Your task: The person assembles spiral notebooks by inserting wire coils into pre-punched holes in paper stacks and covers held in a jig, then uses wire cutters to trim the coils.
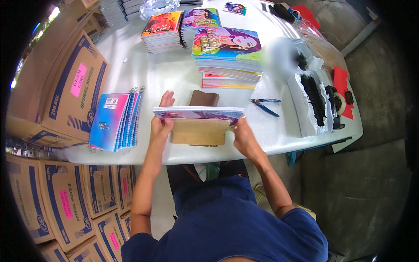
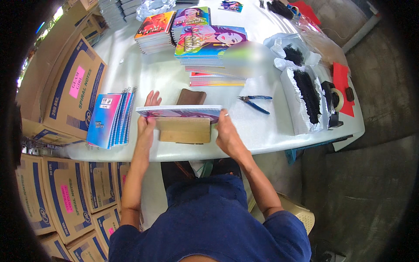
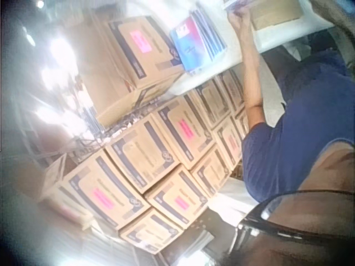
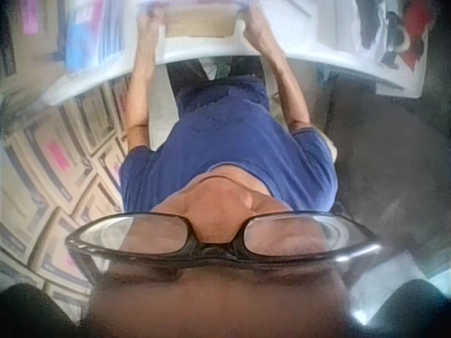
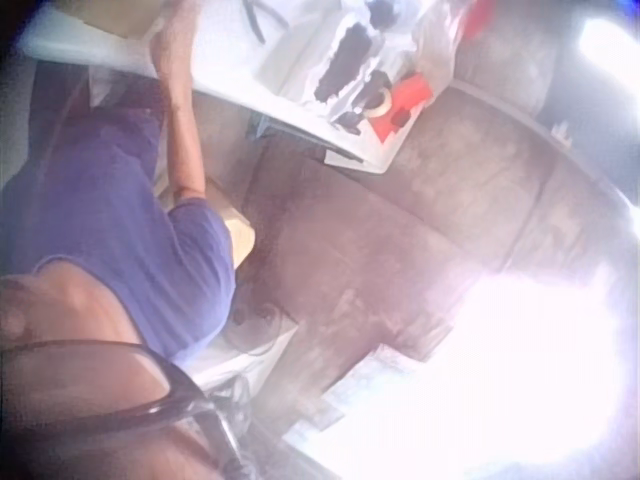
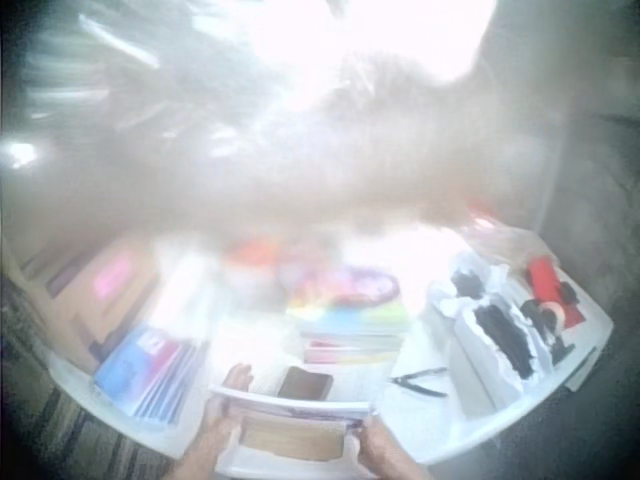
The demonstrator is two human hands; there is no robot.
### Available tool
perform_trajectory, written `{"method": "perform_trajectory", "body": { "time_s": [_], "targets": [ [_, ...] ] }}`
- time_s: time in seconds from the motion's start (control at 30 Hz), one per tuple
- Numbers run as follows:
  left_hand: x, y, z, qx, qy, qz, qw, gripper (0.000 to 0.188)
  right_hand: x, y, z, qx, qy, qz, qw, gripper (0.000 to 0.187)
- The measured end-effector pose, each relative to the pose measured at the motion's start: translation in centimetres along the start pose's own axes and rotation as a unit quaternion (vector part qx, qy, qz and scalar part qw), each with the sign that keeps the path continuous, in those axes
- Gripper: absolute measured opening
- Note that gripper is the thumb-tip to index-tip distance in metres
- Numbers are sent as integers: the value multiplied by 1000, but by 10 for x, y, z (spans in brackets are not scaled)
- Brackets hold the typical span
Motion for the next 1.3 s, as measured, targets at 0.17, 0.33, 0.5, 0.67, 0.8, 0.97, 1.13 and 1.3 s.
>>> {"method": "perform_trajectory", "body": {
  "time_s": [0.17,0.33,0.5,0.67,0.8,0.97,1.13,1.3],
  "targets": [
    [-27,8,40,-19,-17,-48,999,125,-29,-9,-21,34,-26,55,998,43],
    [-68,11,-16,51,-6,-168,984,113,-239,-57,-143,129,383,-178,897,9],
    [-71,28,-46,71,-6,-194,978,90,-260,-47,-234,235,529,-34,815,19],
    [-72,38,-62,70,-32,-213,974,79,-274,-49,-230,254,465,-46,847,16],
    [-22,28,-111,129,-216,-208,945,71,-283,-64,-175,74,507,-58,857,11],
    [116,10,-137,203,-520,-47,829,71,-213,-98,-28,-30,287,-27,957,21],
    [159,-10,-105,192,-616,10,764,63,-126,-69,33,-1,-81,-4,997,24],
    [156,-12,-90,166,-598,42,783,52,-101,-62,18,58,-172,-8,983,18]
  ]
}}
Point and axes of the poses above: each hand's wrist, its own y-axis away from the middle knuckle, its own x-axis out of the palm, z = x × y, the point moved 9 cm from there along -y, towards the middle knuckle, and after that the axes turned 11 degrees about -x, right-handed, at the moved point
